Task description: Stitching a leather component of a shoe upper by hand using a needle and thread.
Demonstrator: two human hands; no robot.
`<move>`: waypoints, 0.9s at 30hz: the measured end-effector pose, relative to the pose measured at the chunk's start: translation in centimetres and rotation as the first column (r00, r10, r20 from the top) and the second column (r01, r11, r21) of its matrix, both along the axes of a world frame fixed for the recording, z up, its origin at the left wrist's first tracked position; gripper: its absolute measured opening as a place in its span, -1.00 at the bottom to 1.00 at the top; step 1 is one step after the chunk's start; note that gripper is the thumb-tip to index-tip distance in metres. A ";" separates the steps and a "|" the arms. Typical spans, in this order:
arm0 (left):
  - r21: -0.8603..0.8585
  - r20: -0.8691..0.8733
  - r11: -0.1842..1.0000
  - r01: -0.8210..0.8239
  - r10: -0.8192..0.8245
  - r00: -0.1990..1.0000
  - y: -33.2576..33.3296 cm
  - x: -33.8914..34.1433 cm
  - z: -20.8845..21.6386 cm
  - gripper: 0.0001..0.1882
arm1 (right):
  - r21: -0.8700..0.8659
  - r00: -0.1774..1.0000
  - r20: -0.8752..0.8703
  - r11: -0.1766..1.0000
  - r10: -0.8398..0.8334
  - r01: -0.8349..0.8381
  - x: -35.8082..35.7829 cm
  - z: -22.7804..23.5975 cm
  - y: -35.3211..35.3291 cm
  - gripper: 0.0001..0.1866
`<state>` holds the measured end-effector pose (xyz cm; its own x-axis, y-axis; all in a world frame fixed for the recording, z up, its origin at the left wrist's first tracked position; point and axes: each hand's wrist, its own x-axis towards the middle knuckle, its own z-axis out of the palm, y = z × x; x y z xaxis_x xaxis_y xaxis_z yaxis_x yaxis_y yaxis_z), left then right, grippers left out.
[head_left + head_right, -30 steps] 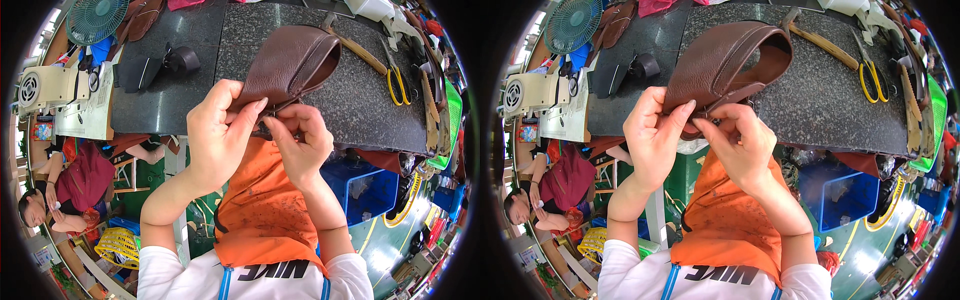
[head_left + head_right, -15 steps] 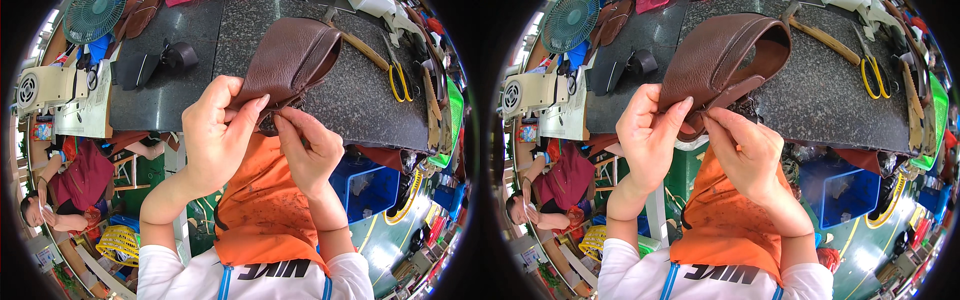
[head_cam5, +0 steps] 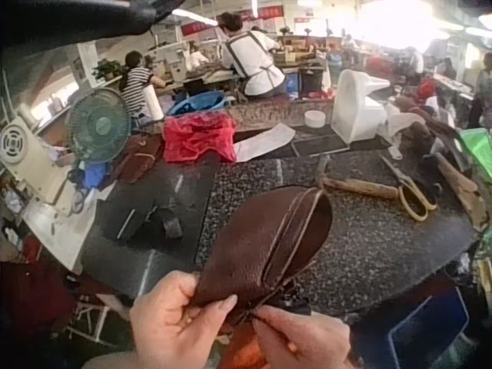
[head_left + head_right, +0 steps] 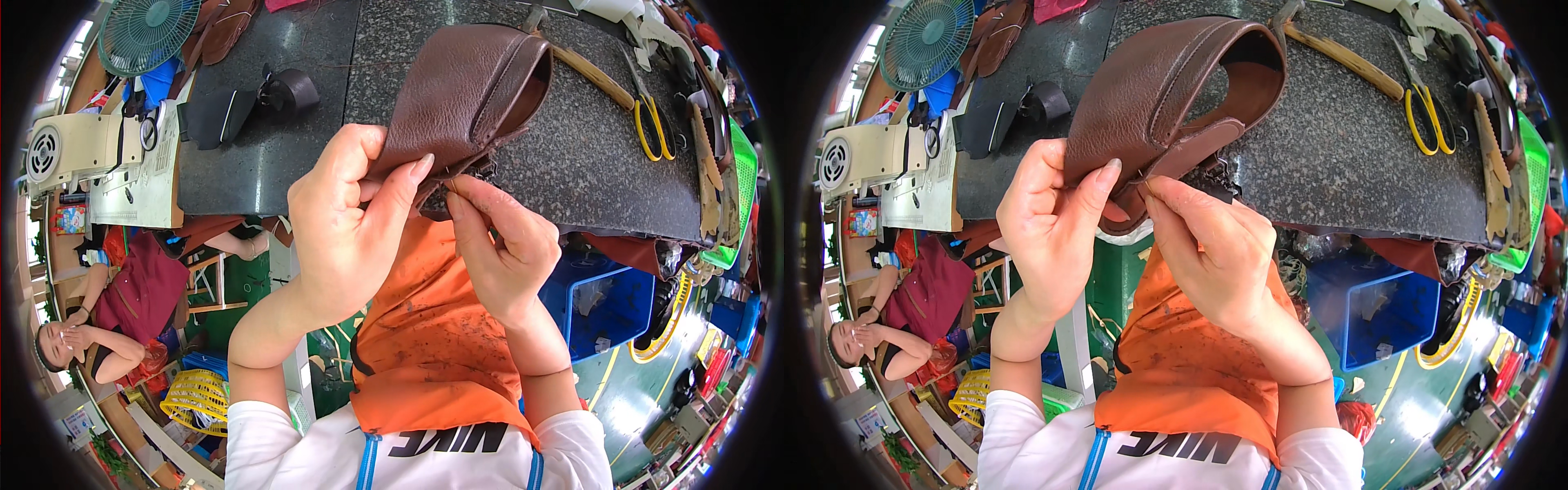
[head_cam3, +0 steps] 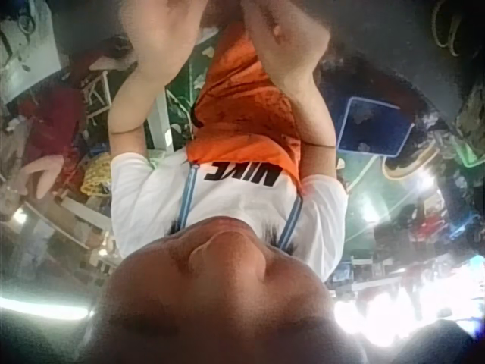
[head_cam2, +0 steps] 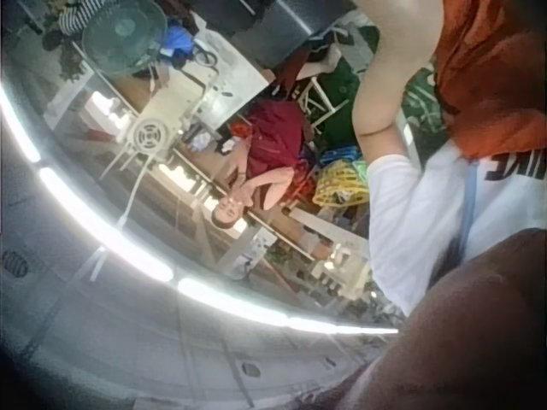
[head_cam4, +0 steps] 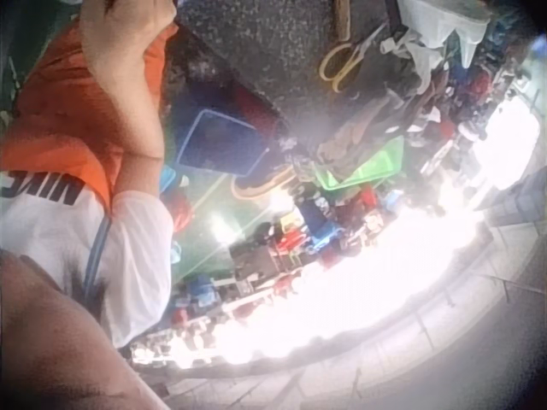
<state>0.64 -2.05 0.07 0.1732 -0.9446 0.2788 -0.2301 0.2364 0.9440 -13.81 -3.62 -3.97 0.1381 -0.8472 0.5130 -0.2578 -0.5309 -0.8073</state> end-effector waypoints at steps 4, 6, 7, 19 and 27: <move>-0.097 0.331 0.991 -0.090 0.117 0.936 0.4 -0.1 -0.7 -0.89 | 0.007 1.000 0.012 1.000 0.002 -0.002 -0.1 0.1 -0.4 -0.83; -0.307 0.497 0.951 0.021 0.142 0.856 0.2 0.0 -1.0 -0.84 | 0.008 1.000 0.002 1.000 0.009 -0.009 -0.1 0.3 -0.5 -0.84; -0.477 0.634 0.863 0.166 0.207 0.745 0.0 0.1 -1.1 -0.80 | 0.054 1.000 -0.009 0.998 -0.026 0.026 0.1 0.6 -0.4 -0.85; -0.493 0.771 0.820 0.289 0.259 0.581 1.3 0.2 -2.8 -0.73 | 0.235 0.999 0.028 0.972 -0.018 0.011 -0.8 -2.8 1.5 -0.80; -0.456 0.817 0.824 0.336 0.238 0.525 2.4 2.1 -5.8 -0.76 | -0.132 0.872 -0.488 0.984 0.039 -0.118 -5.5 3.9 -1.2 -0.87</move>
